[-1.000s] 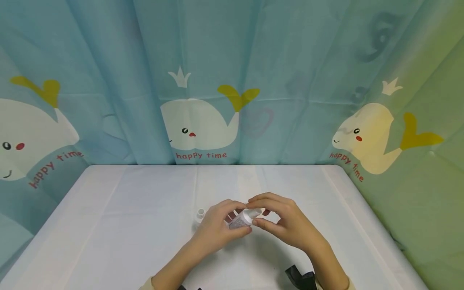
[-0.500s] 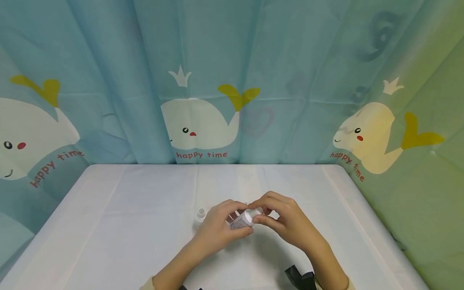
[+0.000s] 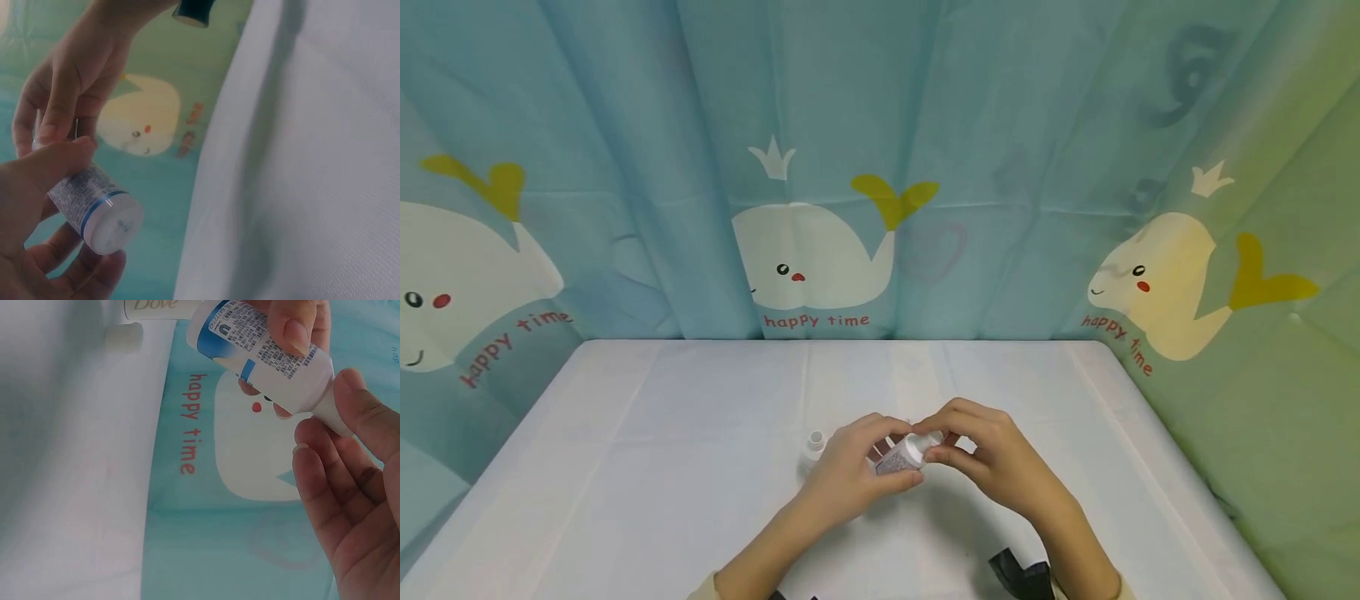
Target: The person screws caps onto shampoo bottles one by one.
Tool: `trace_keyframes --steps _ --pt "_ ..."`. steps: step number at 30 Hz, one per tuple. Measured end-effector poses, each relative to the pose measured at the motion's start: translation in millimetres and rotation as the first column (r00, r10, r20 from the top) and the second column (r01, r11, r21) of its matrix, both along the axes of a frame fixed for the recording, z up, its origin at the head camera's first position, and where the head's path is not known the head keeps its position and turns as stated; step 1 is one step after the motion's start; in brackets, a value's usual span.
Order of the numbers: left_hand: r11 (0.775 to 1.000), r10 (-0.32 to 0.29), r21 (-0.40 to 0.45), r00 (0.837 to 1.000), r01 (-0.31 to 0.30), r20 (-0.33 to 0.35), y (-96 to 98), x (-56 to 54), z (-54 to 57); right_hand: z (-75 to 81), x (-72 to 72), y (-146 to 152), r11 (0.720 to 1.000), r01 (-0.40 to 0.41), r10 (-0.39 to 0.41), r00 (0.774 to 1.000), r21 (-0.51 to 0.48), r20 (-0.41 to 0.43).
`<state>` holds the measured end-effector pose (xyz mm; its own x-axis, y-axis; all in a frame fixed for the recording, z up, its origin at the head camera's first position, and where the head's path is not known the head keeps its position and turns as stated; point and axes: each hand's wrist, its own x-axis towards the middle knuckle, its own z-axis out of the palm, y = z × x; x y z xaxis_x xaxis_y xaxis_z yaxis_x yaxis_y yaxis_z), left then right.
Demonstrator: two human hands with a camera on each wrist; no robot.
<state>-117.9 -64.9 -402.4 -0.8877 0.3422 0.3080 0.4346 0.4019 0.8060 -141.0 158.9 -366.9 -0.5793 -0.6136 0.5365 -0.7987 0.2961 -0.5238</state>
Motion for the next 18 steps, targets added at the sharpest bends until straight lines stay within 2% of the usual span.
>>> trace_keyframes --steps 5,12,18 --pt "1.0 0.002 0.012 1.0 -0.002 -0.018 1.9 0.0 -1.5 1.1 1.3 0.0 0.999 0.039 -0.039 0.999 0.019 0.008" --pt "1.0 0.024 0.014 0.998 -0.023 -0.05 3.2 0.2 -2.9 0.4 0.0 -1.6 1.0 0.02 -0.02 1.0 0.006 0.024" --pt "0.996 0.041 0.077 0.998 -0.037 -0.05 5.1 -2.3 -3.2 -5.9 -5.9 5.1 0.999 0.038 -0.039 0.992 0.009 0.118"
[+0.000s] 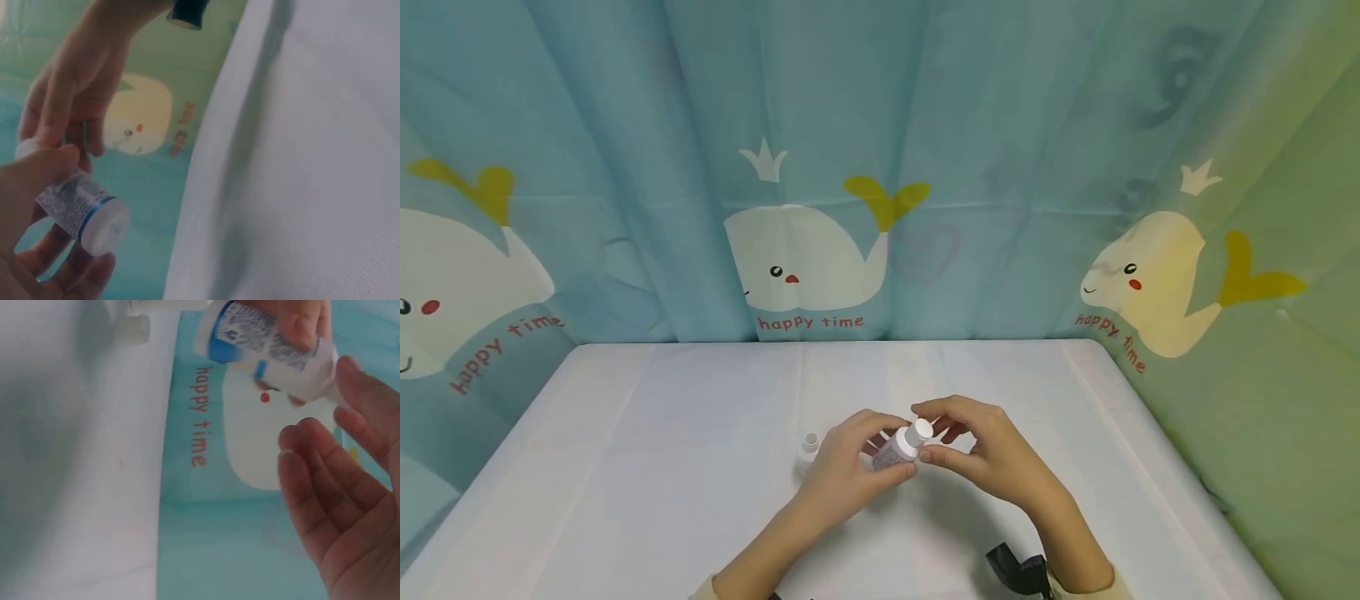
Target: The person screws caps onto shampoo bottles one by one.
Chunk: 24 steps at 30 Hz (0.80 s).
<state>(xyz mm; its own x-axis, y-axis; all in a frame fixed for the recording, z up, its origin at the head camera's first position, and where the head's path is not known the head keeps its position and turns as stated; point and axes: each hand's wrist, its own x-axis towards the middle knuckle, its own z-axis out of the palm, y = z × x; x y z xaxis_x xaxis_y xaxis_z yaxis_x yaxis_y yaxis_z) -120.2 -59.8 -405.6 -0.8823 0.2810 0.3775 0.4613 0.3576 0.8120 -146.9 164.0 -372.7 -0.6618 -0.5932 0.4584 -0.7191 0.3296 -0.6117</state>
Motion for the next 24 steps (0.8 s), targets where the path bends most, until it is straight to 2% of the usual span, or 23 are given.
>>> trace_keyframes --steps 3,7,14,19,24 --pt "0.999 0.01 0.05 1.0 -0.011 0.026 -1.5 -1.6 -1.2 -4.4 -4.0 0.7 1.0 0.003 -0.002 0.997 -0.013 0.074" --pt "0.995 -0.011 0.103 0.997 0.003 0.074 -0.3 -5.7 -6.2 -10.0 -8.3 0.9 1.0 -0.012 0.016 0.988 -0.026 0.154" --pt "0.983 -0.055 0.181 0.982 0.021 0.182 11.6 -10.3 -12.4 -20.8 -8.0 10.2 0.999 0.017 -0.007 0.977 -0.044 0.214" --pt "0.979 -0.103 0.194 0.97 0.059 0.222 25.9 -15.5 -17.2 -29.6 -5.1 23.2 0.996 0.054 -0.036 0.968 -0.066 0.249" --pt "0.98 -0.111 0.189 0.966 0.067 0.232 41.8 -21.4 -24.7 -37.4 -5.0 35.8 0.992 0.093 -0.063 0.953 -0.086 0.295"
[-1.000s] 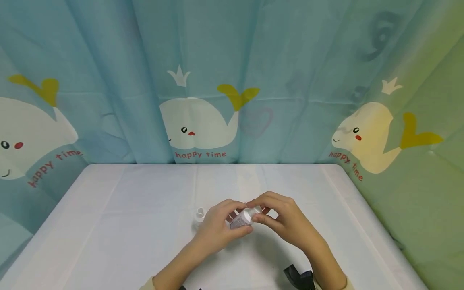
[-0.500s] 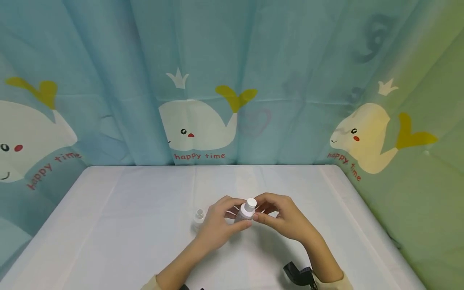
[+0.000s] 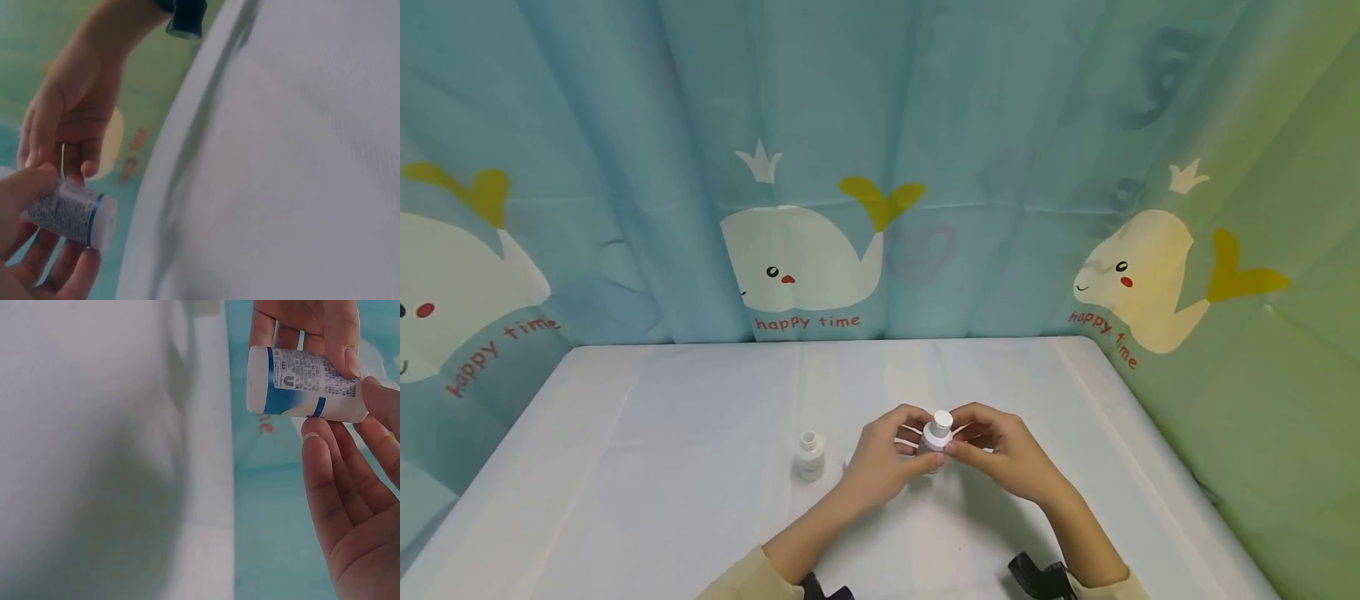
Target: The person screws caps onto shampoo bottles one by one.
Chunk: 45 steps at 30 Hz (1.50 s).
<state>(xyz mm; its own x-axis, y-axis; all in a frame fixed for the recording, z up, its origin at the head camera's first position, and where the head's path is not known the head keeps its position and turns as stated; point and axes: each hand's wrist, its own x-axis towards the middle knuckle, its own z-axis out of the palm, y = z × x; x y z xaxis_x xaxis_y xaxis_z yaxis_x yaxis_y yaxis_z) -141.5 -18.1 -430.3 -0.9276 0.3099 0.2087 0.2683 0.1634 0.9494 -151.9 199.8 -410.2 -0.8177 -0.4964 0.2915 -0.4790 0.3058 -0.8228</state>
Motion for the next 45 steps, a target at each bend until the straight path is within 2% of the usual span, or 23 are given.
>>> trace_keyframes --steps 10,17,23,31,34,37,45 --pt "1.0 0.011 -0.005 0.999 -0.011 0.048 20.7 -6.7 -13.1 -13.0 -3.2 15.3 1.0 0.019 -0.019 1.0 0.015 0.004" --pt "0.999 0.031 -0.042 0.999 -0.029 0.033 25.3 -7.6 -19.8 -18.5 -4.6 19.7 0.999 0.024 -0.025 0.999 0.026 0.026" --pt "0.999 0.024 -0.046 0.998 -0.022 0.052 27.4 -5.2 -25.6 -21.0 -3.0 22.5 0.999 0.027 -0.029 0.999 0.046 0.044" --pt "0.999 0.023 -0.047 0.999 -0.022 0.023 26.8 -4.0 -24.8 -19.1 -2.5 23.6 0.999 0.019 -0.019 1.0 0.048 0.003" --pt "0.997 0.028 -0.07 1.0 -0.028 -0.002 22.4 -2.2 -21.8 -13.0 -2.7 22.9 0.998 0.036 -0.035 0.999 0.059 -0.026" --pt "0.997 0.031 -0.075 0.999 -0.033 -0.032 13.1 -0.4 -13.8 -2.9 -3.0 20.4 0.996 0.048 -0.045 0.998 0.071 -0.047" --pt "0.987 0.086 -0.12 0.985 -0.104 -0.151 -18.0 9.9 25.5 26.3 -3.1 3.3 0.997 0.024 -0.013 0.989 0.07 -0.149"
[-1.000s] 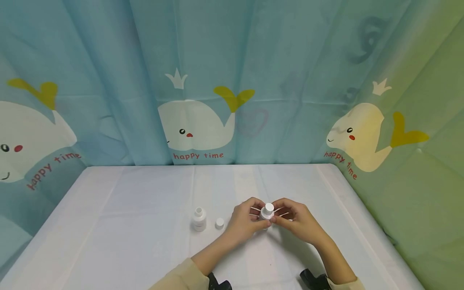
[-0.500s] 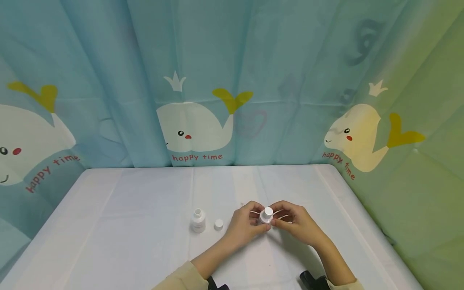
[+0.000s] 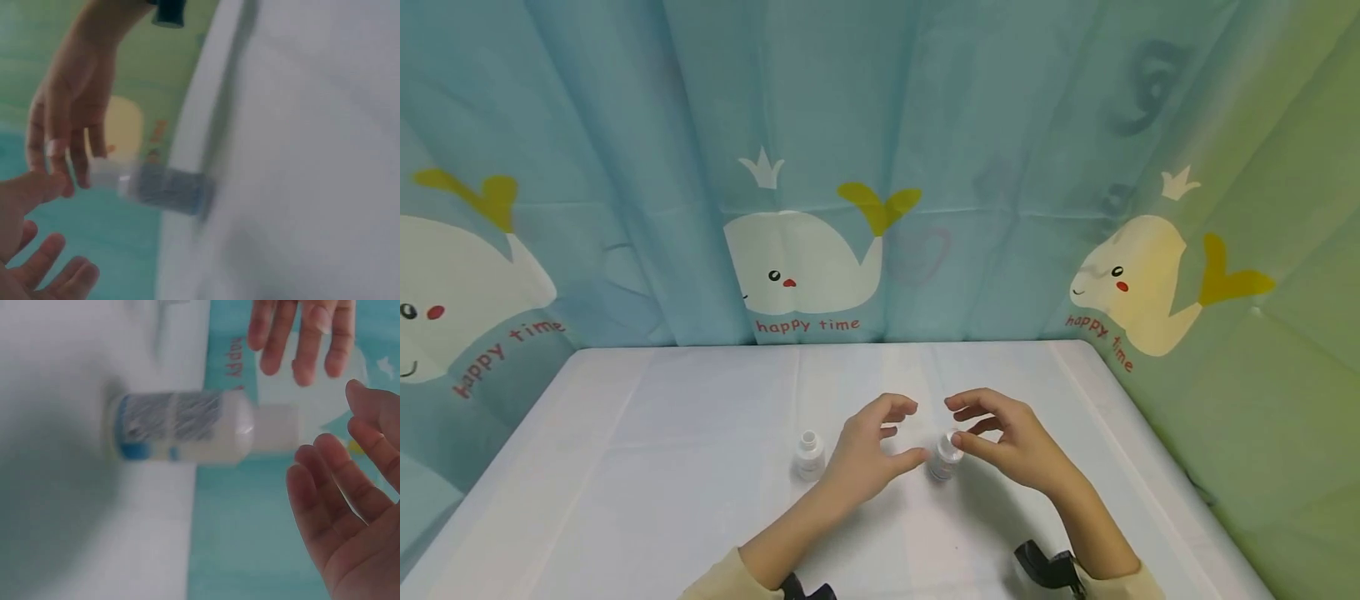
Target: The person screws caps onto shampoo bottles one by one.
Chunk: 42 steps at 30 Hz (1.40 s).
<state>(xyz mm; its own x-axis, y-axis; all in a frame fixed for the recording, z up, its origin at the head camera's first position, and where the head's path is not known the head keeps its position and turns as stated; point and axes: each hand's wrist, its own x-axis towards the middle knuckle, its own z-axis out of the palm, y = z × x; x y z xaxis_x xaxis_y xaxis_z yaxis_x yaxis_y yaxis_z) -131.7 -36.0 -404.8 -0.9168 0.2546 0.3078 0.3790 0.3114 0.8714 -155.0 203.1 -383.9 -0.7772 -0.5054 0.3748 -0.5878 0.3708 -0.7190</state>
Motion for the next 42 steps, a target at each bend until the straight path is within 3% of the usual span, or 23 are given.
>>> trace_keyframes --steps 7,12,15,18,23,27,34,42 --pt "0.997 0.075 0.013 0.993 -0.074 -0.086 -31.4 12.8 28.8 16.4 -0.6 -26.6 0.998 -0.061 0.062 0.996 0.014 -0.059" --pt "0.991 0.114 -0.046 0.972 -0.127 -0.207 -59.4 17.5 34.4 21.4 -2.2 -45.7 0.995 -0.093 0.096 0.992 0.041 -0.084" --pt "0.983 0.152 -0.065 0.96 -0.172 -0.236 -76.3 16.8 33.8 21.1 -3.6 -56.4 0.992 -0.115 0.119 0.988 0.046 -0.1" --pt "0.974 0.198 -0.071 0.959 -0.216 -0.202 -91.6 15.5 31.2 18.8 -4.3 -67.8 0.989 -0.131 0.137 0.985 0.063 -0.105" --pt "0.97 0.22 -0.087 0.971 -0.228 -0.098 -109.3 16.3 23.8 10.4 -3.6 -85.5 0.98 -0.138 0.155 0.981 0.143 -0.115" --pt "0.974 0.202 -0.092 0.978 -0.207 -0.051 -115.6 18.0 16.3 4.7 -1.6 -96.5 0.969 -0.131 0.155 0.982 0.209 -0.105" --pt "0.982 0.17 -0.08 0.985 -0.172 -0.034 -122.0 21.1 3.5 -9.4 -1.1 -113.4 0.938 -0.131 0.146 0.989 0.321 -0.021" --pt "0.987 0.133 -0.091 0.991 -0.129 0.033 -128.1 20.9 -19.1 -25.3 -2.8 -126.2 0.892 -0.136 0.163 0.986 0.432 -0.026"
